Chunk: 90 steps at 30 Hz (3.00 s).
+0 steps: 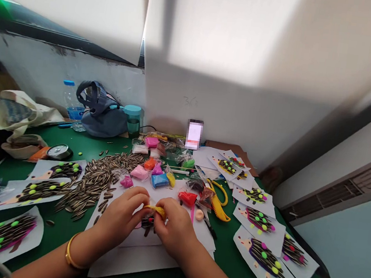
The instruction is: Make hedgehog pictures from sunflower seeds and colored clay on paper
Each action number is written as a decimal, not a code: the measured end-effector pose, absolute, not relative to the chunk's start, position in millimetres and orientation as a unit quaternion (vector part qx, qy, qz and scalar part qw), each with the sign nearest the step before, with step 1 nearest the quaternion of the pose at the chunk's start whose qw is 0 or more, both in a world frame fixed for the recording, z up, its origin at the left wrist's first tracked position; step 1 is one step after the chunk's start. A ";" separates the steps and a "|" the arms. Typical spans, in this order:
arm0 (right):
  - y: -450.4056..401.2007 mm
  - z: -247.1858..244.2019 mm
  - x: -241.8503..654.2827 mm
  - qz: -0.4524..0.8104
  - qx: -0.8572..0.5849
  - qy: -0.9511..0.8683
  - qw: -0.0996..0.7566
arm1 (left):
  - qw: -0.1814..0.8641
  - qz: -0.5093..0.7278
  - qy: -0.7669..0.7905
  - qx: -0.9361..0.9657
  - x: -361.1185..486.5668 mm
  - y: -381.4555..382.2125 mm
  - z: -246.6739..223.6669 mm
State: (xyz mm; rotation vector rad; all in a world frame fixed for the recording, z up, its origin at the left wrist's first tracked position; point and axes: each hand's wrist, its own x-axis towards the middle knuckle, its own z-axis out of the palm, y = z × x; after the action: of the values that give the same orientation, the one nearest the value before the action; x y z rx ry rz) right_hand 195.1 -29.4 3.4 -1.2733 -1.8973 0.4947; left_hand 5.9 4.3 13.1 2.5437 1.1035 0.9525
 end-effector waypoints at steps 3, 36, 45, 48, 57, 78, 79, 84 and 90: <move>-28.1 5.9 197.2 0.198 -0.521 -0.737 0.383 | 0.096 0.351 0.381 0.850 4.4 3.9 13.4; -28.6 5.2 195.0 0.195 -0.519 -0.730 0.399 | 0.210 0.410 0.383 0.801 0.8 10.0 8.8; -25.2 2.2 200.9 0.202 -0.531 -0.710 0.417 | 0.426 0.494 0.394 0.648 0.4 13.7 8.6; -24.4 0.5 202.5 0.189 -0.525 -0.714 0.422 | 0.405 0.482 0.413 0.658 -2.6 15.5 15.1; 25.3 0.8 247.1 -0.001 -0.602 -0.707 0.370 | 0.488 0.458 0.402 0.625 6.0 12.8 17.8; -37.7 12.5 183.4 0.026 -0.420 -0.837 0.350 | 0.604 0.377 0.366 0.599 12.3 -1.9 25.1; -36.4 10.7 182.5 0.018 -0.418 -0.840 0.346 | 0.609 0.374 0.363 0.598 13.9 -3.2 25.2; -27.9 6.4 185.2 -0.068 -0.453 -0.822 0.339 | 0.724 0.357 0.306 0.504 20.7 -10.6 31.1; -41.5 6.8 166.7 -0.095 -0.392 -0.865 0.297 | 0.853 0.360 0.184 0.329 13.5 -11.2 32.5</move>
State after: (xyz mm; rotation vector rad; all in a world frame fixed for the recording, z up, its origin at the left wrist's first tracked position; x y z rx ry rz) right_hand 166.7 -41.5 6.8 -1.0419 -2.3002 -0.2515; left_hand 13.5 -11.2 32.5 0.6911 0.3877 0.7579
